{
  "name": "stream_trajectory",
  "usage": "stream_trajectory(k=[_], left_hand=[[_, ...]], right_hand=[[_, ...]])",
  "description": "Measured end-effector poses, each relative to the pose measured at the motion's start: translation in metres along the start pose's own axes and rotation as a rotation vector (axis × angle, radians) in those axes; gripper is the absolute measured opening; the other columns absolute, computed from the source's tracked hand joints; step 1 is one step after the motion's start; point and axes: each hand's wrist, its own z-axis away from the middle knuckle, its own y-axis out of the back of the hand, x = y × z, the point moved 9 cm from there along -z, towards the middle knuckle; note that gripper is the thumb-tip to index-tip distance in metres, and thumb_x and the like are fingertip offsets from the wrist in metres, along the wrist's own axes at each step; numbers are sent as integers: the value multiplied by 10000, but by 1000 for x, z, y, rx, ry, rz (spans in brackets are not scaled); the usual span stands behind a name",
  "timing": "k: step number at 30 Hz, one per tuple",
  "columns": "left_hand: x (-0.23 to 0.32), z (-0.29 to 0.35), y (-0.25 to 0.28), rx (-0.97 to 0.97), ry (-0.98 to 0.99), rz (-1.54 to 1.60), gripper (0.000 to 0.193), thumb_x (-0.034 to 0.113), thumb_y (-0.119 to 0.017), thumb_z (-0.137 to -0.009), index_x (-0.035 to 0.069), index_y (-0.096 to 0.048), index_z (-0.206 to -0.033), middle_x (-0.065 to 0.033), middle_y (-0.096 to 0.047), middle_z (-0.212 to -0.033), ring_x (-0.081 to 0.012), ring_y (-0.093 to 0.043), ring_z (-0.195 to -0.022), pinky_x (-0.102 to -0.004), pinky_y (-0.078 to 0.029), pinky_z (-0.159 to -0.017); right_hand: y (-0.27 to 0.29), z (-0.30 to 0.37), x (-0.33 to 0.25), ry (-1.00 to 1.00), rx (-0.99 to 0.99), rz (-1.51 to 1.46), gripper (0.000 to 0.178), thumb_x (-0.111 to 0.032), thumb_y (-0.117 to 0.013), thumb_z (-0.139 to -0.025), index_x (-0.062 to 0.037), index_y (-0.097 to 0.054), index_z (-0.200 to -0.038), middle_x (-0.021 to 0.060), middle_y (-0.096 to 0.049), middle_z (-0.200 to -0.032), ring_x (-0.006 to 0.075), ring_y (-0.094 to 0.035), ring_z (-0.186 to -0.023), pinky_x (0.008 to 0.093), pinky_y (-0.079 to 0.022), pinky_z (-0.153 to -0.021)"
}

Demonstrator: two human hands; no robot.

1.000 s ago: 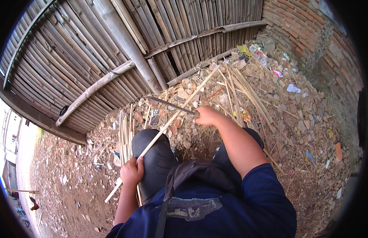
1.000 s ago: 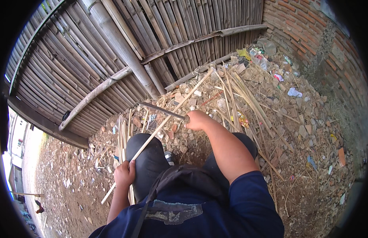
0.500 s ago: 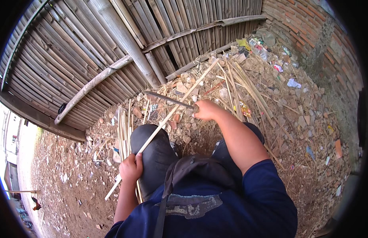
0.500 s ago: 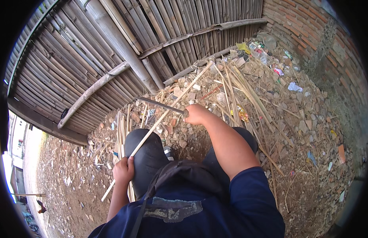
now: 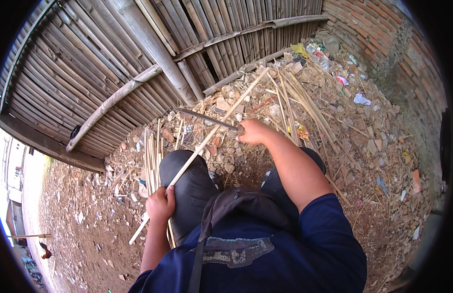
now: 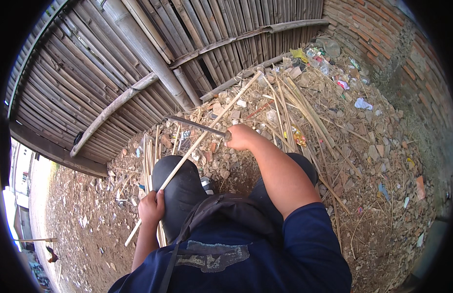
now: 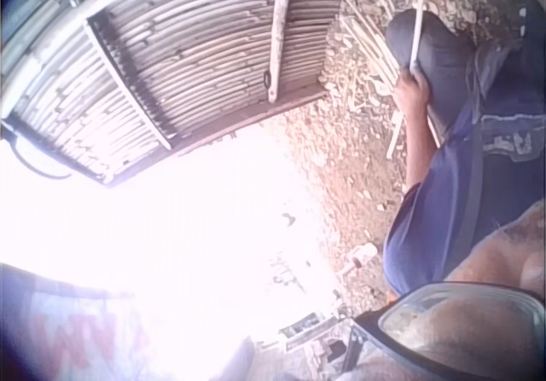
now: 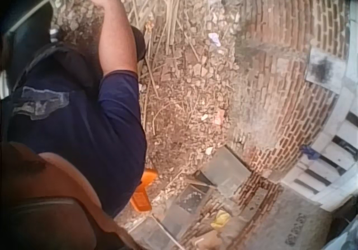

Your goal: The person uses a knife to shave and smooth thin bamboo strips while sitting on the ground, handling several strips and placing them in a pile.

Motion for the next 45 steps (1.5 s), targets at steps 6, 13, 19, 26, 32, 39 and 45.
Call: stream_trajectory(k=[6,13,19,26,32,39,45], left_hand=[[-1,-1,-1,-17,21,-7,495,436,-584,-980,63,-537,-659,-199,-617,-616,-441,-627,-586,-548,-469,-548],[-6,2,-2,-15,28,55,497,441,-579,-982,61,-539,-664,-195,-616,-620,-443,-619,-586,-550,-466,-557],[1,-2,1,-33,28,-1,486,429,-589,-979,63,-537,-664,-196,-611,-606,-445,-616,-575,-549,-469,-554],[-11,1,-4,-29,29,48,478,429,-597,-976,64,-549,-672,-195,-621,-612,-438,-628,-583,-551,-476,-560],[-8,-3,-5,-105,68,90,477,442,-594,-980,55,-569,-702,-199,-626,-627,-439,-638,-614,-556,-484,-584],[-19,0,-11,-74,57,100,481,460,-584,-981,56,-580,-720,-212,-643,-662,-451,-648,-651,-556,-493,-604],[-11,-2,-6,-121,91,86,492,474,-582,-975,55,-589,-716,-223,-647,-669,-456,-654,-659,-560,-500,-611]], right_hand=[[1,0,0,-7,-1,3,436,-342,-779,-854,-29,-699,-1147,217,-719,-1052,363,-692,-994,437,-530,-898],[16,7,-12,40,65,-19,411,-315,-773,-839,-35,-702,-1132,211,-715,-1019,361,-691,-968,439,-534,-880],[10,4,-2,-14,58,64,341,-256,-734,-813,-64,-695,-1092,189,-713,-1076,357,-679,-1039,450,-540,-908],[8,10,-27,-3,21,89,294,-254,-693,-798,-88,-719,-1039,186,-724,-1011,371,-692,-970,487,-550,-848],[18,0,23,-32,158,-21,276,-273,-677,-852,-51,-713,-1012,186,-719,-995,370,-685,-947,452,-544,-835],[6,30,-63,95,11,289,232,-220,-659,-862,-77,-711,-1038,135,-726,-980,283,-706,-914,435,-564,-837],[22,-7,40,-160,122,1,358,-232,-694,-829,-38,-696,-1130,201,-716,-1059,348,-691,-1003,439,-550,-885]])
